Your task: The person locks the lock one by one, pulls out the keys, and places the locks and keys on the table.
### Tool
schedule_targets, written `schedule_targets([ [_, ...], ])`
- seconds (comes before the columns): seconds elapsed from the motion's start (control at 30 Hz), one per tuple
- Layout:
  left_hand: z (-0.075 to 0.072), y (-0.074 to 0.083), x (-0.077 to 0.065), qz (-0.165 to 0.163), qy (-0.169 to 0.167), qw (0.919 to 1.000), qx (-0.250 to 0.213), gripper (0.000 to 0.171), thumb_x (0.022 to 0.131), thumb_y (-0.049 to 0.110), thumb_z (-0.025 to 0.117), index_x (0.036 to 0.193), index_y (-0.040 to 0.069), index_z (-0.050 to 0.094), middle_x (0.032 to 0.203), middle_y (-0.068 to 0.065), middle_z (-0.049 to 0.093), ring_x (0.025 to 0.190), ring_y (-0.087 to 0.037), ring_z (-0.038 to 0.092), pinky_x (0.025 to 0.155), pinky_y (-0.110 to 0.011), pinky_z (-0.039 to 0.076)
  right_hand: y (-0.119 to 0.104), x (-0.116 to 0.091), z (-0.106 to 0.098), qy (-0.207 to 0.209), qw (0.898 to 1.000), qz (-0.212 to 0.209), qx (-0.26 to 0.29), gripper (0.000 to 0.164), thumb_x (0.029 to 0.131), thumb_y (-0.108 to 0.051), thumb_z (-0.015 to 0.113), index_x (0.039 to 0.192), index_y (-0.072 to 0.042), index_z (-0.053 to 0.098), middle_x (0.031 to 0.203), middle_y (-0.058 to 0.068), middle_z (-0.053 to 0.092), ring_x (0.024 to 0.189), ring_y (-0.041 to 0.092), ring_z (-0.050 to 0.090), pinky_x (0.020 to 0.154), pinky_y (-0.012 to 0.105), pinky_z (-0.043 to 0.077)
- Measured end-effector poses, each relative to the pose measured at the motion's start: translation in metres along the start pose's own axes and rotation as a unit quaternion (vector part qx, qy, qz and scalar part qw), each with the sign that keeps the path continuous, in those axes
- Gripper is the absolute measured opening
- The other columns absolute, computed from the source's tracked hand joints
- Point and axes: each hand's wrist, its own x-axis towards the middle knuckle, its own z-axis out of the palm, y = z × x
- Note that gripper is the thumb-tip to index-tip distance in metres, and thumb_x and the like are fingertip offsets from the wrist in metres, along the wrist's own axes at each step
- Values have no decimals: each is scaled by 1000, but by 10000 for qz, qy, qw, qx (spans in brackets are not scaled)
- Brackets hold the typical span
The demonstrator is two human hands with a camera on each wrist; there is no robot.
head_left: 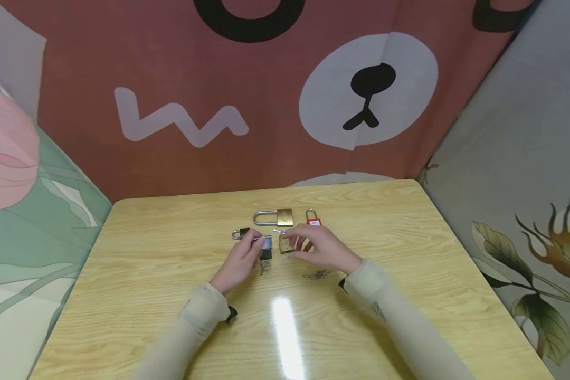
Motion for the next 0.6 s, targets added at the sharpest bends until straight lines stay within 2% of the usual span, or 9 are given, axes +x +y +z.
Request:
schedule_targets([
  [0.17, 18, 4, 0, -63, -334, 9990, -301, 31, 115, 30, 38, 119, 2, 51, 76, -5, 48, 58, -11, 43, 53, -22, 40, -11, 5, 11, 369, 9984, -423, -123, 44, 83, -7, 88, 123, -10, 71, 111, 4, 67, 89, 27, 69, 68, 31, 64],
  [0.3, 26, 7, -2, -103, -335, 9980, -528, 26, 114, 29, 38, 115, 7, 52, 75, 0, 45, 57, -11, 41, 51, -20, 37, -11, 5, 15, 806, 9907, -829, -711, 40, 78, -6, 91, 114, -10, 74, 108, 2, 67, 86, 22, 69, 70, 31, 63],
  [0.4, 28, 8, -2, -90, -362, 9974, -612, 25, 114, 29, 39, 113, 8, 52, 74, 0, 44, 57, -11, 40, 50, -20, 36, -10, 5, 16, 1010, 9838, -1042, -1049, 37, 78, -7, 91, 111, -10, 75, 108, 1, 68, 86, 16, 69, 71, 28, 61],
  [0.5, 28, 8, -2, -49, -411, 9973, -600, 26, 114, 31, 38, 115, 9, 53, 75, -5, 48, 55, -12, 42, 49, -21, 37, -9, 3, 14, 1020, 9831, -1073, -1077, 37, 80, -5, 90, 113, -9, 75, 110, 3, 68, 87, 14, 70, 74, 26, 60],
  [0.6, 27, 7, -2, 49, -456, 9977, -506, 27, 115, 31, 37, 124, 14, 55, 85, -15, 55, 56, -18, 47, 50, -22, 40, -6, 0, 11, 977, 9863, -952, -925, 37, 81, -3, 88, 115, -7, 74, 110, 5, 69, 87, 16, 71, 76, 26, 61],
])
